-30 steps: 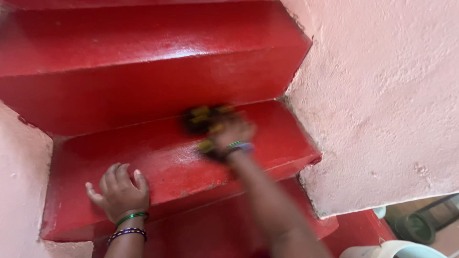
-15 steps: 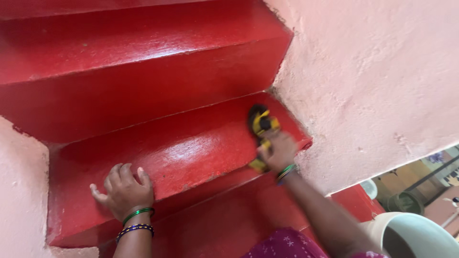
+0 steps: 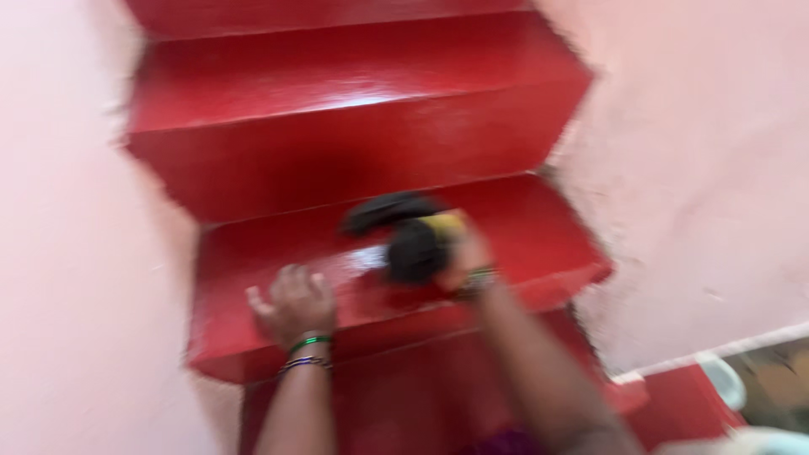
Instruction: The person wipes the red steps of a staircase with a cloth, periodically dipping the cloth into a bucket of water and wringing it out by hand.
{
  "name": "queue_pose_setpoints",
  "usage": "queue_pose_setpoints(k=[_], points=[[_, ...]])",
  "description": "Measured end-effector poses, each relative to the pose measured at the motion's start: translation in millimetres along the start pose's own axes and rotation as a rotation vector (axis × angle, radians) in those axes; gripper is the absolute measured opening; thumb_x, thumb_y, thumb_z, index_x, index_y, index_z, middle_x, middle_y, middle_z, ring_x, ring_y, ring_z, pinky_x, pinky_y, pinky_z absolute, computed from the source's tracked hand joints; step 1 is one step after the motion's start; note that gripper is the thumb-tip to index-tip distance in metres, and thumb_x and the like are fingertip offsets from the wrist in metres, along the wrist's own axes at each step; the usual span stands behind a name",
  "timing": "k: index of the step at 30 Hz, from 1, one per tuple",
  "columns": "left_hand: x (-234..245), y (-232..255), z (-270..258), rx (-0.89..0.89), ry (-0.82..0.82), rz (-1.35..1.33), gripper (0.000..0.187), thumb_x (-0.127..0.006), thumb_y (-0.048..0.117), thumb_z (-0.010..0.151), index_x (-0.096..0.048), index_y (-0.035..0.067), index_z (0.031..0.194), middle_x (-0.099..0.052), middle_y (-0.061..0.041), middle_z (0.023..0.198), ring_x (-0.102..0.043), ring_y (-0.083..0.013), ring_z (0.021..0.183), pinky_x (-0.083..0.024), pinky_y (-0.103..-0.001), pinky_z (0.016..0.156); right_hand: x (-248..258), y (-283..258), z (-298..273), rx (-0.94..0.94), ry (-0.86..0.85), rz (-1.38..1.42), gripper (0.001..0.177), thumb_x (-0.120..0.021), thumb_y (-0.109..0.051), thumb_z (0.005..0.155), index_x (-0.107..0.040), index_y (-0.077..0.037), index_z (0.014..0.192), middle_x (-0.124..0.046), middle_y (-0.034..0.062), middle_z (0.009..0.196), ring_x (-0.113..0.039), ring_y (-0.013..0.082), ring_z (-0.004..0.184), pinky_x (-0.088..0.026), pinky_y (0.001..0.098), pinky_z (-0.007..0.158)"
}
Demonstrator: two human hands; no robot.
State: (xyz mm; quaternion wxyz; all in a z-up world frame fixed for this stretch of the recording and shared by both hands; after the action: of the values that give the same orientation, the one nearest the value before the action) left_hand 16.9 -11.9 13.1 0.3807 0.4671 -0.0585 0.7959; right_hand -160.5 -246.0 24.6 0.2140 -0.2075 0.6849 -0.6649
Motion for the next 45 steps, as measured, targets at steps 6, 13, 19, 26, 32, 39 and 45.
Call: queue_pose_setpoints(k=[6, 13, 19, 26, 32, 39, 45], points=[[4, 2, 2, 0.029, -0.034, -0.056, 0.036, -0.052, 0.037, 0.095, -0.067, 0.015, 0.119, -0.064, -0.005, 0.127, -0.061, -0.0214, 0.119, -0.019, -0.07, 0.116, 183, -42, -6, 0.231, 0.331, -0.581, 0.04, -0.052, -0.02, 0.094, -0.065, -0.01, 0.131, -0.069, 0.0072, 0.121, -0.064, 0.0259, 0.114, -0.051, 0.0431, 0.099], [8, 7, 3, 0.057, -0.103, -0.102, 0.033, -0.054, 0.033, 0.094, -0.062, 0.016, 0.121, -0.061, -0.003, 0.129, -0.056, -0.0217, 0.125, -0.016, -0.07, 0.119, -30, -32, 8, 0.348, 0.012, -1.404, 0.101, -0.067, -0.066, 0.077, -0.044, -0.006, 0.154, -0.045, 0.0206, 0.15, -0.043, 0.0407, 0.137, -0.036, 0.0572, 0.112], [4, 3, -2, 0.023, 0.115, -0.143, 0.048, -0.06, 0.018, 0.082, -0.06, 0.017, 0.129, -0.056, -0.005, 0.137, -0.049, -0.0238, 0.134, -0.017, -0.07, 0.118, -204, -17, 0, 0.641, -0.557, -1.351, 0.048, -0.066, -0.046, 0.085, -0.065, -0.02, 0.126, -0.037, 0.0028, 0.165, -0.029, 0.0394, 0.148, -0.027, 0.0597, 0.111], [28, -91, 2, 0.046, 0.091, -0.051, 0.046, -0.064, 0.02, 0.077, -0.064, 0.011, 0.122, -0.055, -0.014, 0.141, -0.046, -0.0366, 0.133, -0.033, -0.059, 0.11, -89, -63, 45, 0.318, -0.124, -1.308, 0.056, -0.065, -0.032, 0.088, -0.058, -0.023, 0.143, -0.054, 0.0088, 0.15, -0.048, 0.0353, 0.137, -0.038, 0.0523, 0.112], [36, -98, -8, 0.048, 0.29, -0.18, 0.04, -0.059, 0.017, 0.072, -0.07, 0.013, 0.111, -0.063, -0.01, 0.129, -0.053, -0.0348, 0.127, -0.036, -0.058, 0.106, -196, -12, 34, 0.576, -0.042, -1.499, 0.072, -0.07, -0.04, 0.071, -0.057, -0.028, 0.141, -0.044, 0.0122, 0.154, -0.034, 0.0341, 0.146, -0.022, 0.0597, 0.119], [46, -100, -6, 0.009, 0.354, -0.241, 0.037, -0.058, 0.022, 0.078, -0.068, 0.014, 0.112, -0.063, -0.01, 0.13, -0.055, -0.0334, 0.125, -0.037, -0.058, 0.107, -373, 34, 79, 0.493, -0.446, -1.202, 0.082, -0.068, -0.025, 0.07, -0.043, -0.029, 0.148, -0.034, 0.0093, 0.157, -0.02, 0.0431, 0.146, -0.009, 0.0656, 0.119], [46, -97, -11, 0.014, 0.386, -0.23, 0.043, -0.054, 0.039, 0.097, -0.062, 0.014, 0.131, -0.059, -0.012, 0.14, -0.056, -0.0342, 0.13, -0.038, -0.057, 0.109, -350, 28, 61, 0.649, -0.721, -1.158, 0.065, -0.072, -0.039, 0.07, -0.057, -0.031, 0.132, -0.029, 0.003, 0.167, -0.021, 0.0404, 0.152, -0.014, 0.0591, 0.124]])
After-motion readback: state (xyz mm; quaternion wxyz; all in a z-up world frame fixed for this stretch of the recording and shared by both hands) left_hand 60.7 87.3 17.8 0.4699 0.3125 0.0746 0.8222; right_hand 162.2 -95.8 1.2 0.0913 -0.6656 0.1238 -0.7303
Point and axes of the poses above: each hand's wrist, its own z-axis towards the middle knuckle, its own x-axis out of the back of the hand, y = z × x, the point moved 2 cm from there along z, towards the middle knuckle
